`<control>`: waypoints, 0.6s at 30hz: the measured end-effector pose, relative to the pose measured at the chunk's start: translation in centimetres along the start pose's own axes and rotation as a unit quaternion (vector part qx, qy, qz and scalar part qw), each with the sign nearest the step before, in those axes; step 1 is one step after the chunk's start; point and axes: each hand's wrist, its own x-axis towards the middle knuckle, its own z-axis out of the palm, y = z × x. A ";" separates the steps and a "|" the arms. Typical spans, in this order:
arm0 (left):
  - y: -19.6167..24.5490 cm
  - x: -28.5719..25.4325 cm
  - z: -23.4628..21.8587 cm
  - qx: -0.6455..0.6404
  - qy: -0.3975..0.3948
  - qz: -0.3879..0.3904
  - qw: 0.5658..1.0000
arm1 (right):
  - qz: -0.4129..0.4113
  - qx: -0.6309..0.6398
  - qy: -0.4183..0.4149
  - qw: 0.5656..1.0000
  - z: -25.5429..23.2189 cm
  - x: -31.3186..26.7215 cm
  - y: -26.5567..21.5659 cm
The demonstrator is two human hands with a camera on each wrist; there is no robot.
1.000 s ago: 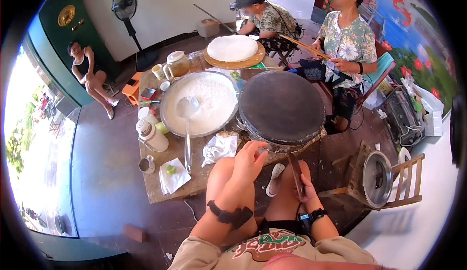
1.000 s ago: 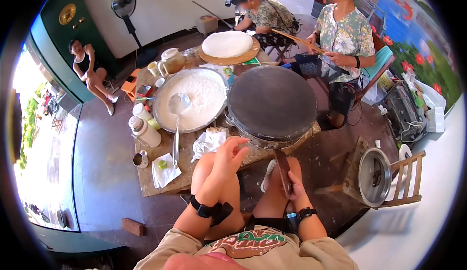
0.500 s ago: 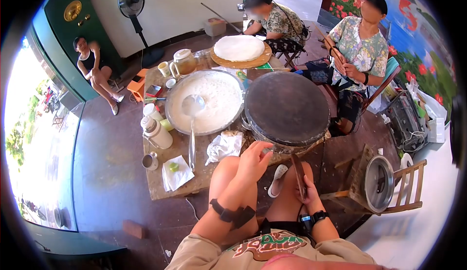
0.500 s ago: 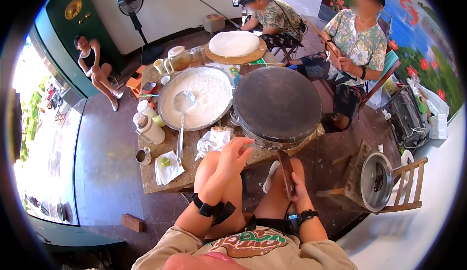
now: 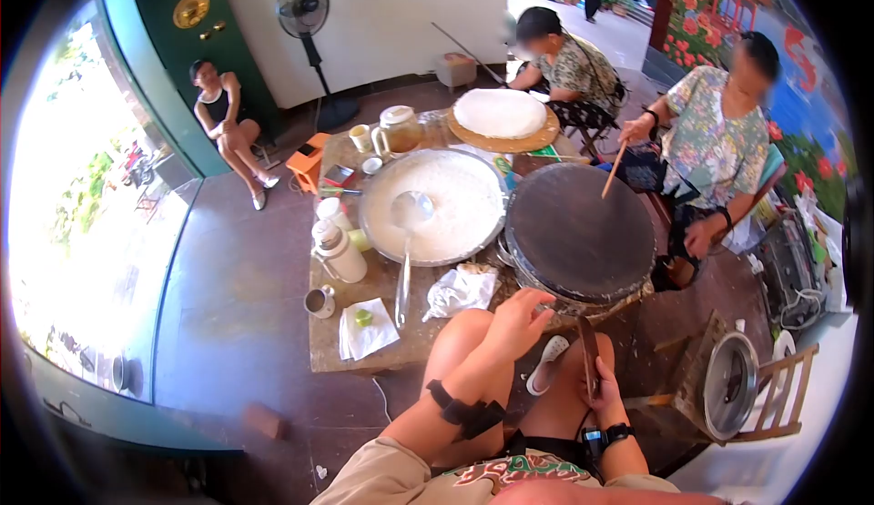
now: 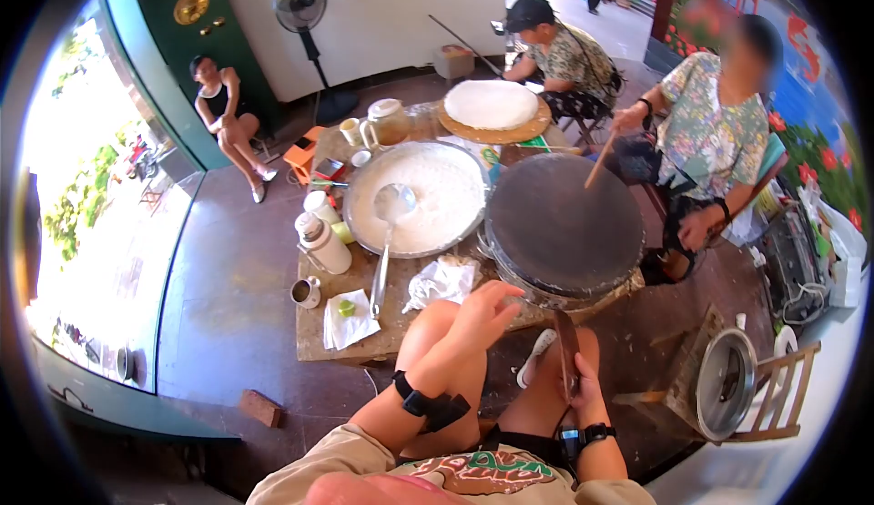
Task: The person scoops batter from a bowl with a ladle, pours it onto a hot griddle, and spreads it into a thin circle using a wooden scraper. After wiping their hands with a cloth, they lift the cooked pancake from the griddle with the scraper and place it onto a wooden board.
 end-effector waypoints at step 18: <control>16.3 3.2 -19.3 -0.080 0.242 0.304 0.918 | 0.017 -0.031 -0.042 0.999 0.3 0.6 0.2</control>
